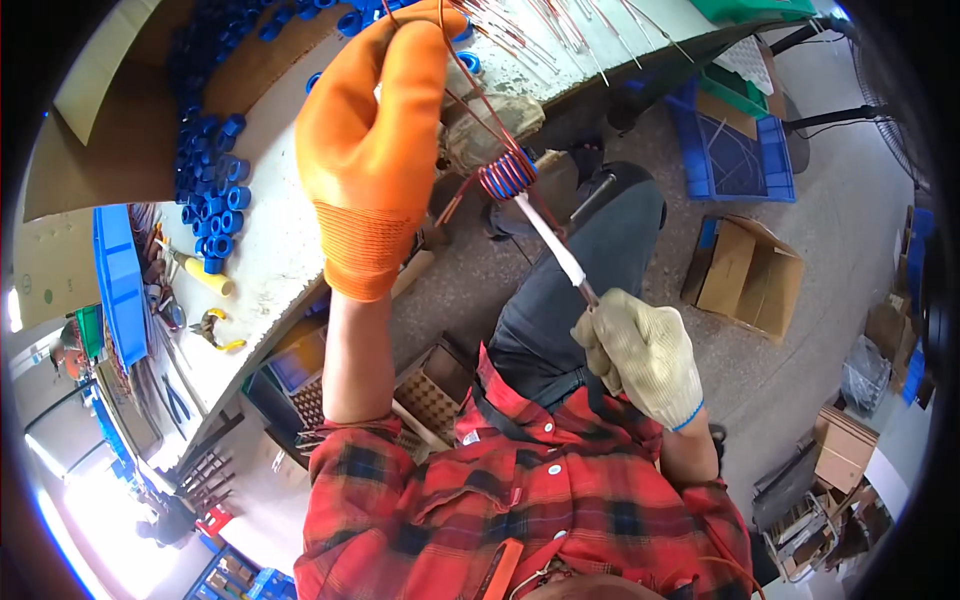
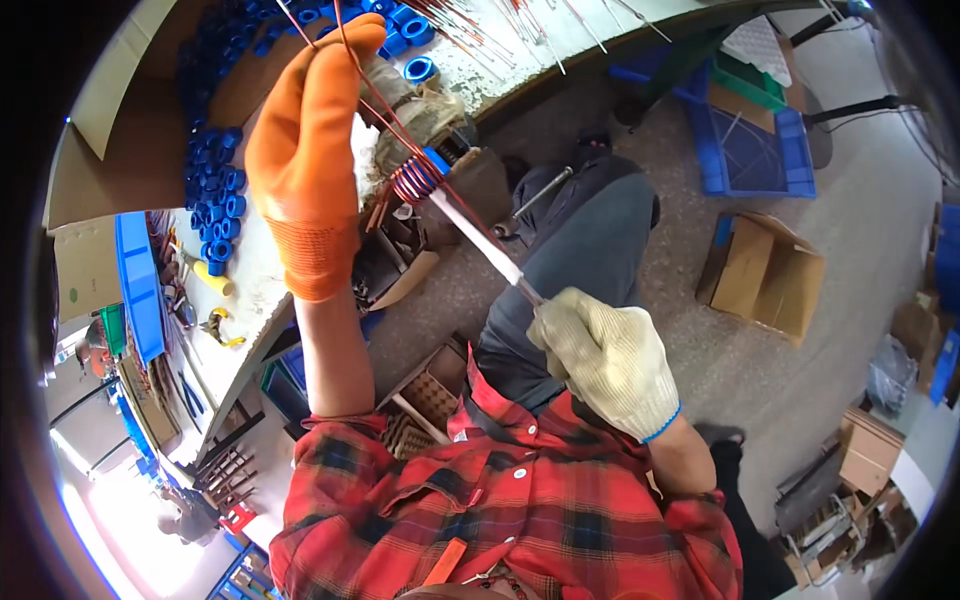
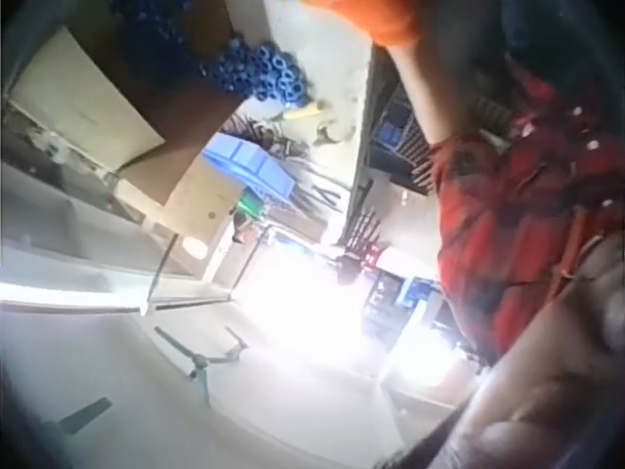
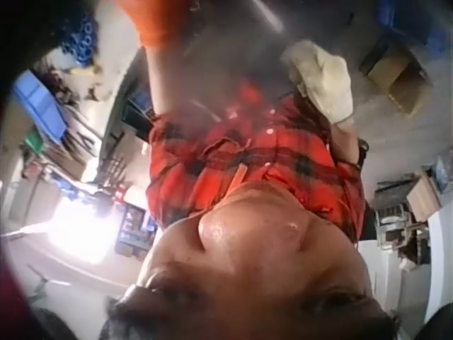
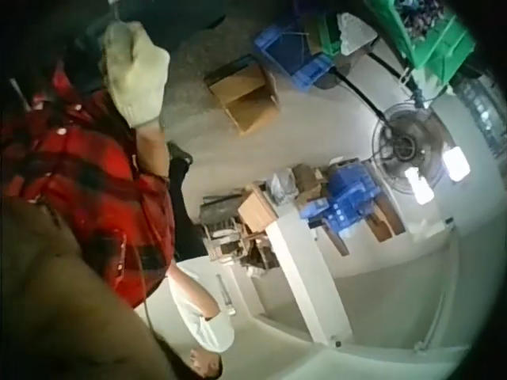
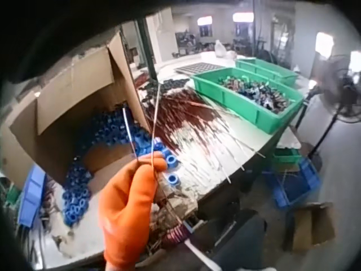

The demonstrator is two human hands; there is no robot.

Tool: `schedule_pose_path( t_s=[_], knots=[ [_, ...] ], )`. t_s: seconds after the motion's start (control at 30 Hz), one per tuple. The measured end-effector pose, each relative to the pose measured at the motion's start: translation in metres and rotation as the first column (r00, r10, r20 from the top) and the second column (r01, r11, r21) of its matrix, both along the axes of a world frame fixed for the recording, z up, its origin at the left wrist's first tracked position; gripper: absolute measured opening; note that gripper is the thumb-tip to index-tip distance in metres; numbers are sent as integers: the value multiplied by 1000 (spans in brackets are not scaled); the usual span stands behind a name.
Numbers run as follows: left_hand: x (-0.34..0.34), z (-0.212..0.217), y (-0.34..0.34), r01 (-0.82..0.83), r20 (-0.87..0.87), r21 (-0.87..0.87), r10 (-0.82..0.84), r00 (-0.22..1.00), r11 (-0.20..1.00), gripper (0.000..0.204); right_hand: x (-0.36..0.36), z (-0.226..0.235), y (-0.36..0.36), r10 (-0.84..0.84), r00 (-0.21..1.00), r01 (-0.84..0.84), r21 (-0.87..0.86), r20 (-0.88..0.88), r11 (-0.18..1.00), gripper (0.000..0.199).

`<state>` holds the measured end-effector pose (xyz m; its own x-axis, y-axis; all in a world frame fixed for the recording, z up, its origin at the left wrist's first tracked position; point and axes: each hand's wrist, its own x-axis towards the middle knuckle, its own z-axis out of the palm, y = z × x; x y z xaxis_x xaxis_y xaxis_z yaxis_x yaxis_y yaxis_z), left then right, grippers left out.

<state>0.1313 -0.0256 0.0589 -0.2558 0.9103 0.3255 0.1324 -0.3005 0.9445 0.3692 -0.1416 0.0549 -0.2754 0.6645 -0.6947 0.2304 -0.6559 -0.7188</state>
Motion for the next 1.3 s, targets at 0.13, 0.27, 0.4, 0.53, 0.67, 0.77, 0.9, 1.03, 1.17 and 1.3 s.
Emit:
schedule_pose_path(
  t_s=[0.13, 0.27, 0.4, 0.53, 0.67, 0.77, 0.9, 1.03, 1.17, 1.3],
  knots=[
    [20, -5, 8, -53, -48, -13, 52, 998, 999, 32, -8, 4, 18, -59, 997, 65, 160, -44, 985, 37],
    [-4, -20, -6, -306, 228, 87, 280, 932, 948, 30, 39, -16, -47, -144, 913, 84, -169, -383, 982, 43],
    [-4, -9, 10, -254, -77, 150, 268, 960, 955, 32, 181, -76, -127, -444, 725, 318, -316, -527, 894, 41],
    [-14, 11, 18, -3, -399, 80, 35, 916, 997, 35, 178, -87, -143, -425, 721, 346, -246, -547, 905, 37],
    [3, 0, 10, -27, 40, 62, 25, 999, 998, 34, 36, -27, -26, 172, 983, -162, 143, -61, 976, 27],
    [7, 5, 2, -86, -48, 57, 89, 995, 995, 35, 17, -18, -5, 56, 993, -46, 92, -108, 995, 31],
    [5, 0, -3, -142, -66, 45, 145, 987, 989, 32, -6, -4, 12, 46, 994, -30, 161, -97, 987, 32],
    [10, -7, 6, -193, -87, 52, 197, 977, 980, 29, -2, -19, 27, 47, 989, -20, 180, -143, 983, 34],
    [2, -22, -4, -315, -106, 50, 319, 942, 948, 28, 25, -61, 2, 8, 947, -52, -128, -320, 990, 37],
    [-6, 7, 5, 2, 48, 111, -7, 999, 994, 29, 126, -70, -63, 4, 914, -164, -362, -405, 917, 40]
  ],
)
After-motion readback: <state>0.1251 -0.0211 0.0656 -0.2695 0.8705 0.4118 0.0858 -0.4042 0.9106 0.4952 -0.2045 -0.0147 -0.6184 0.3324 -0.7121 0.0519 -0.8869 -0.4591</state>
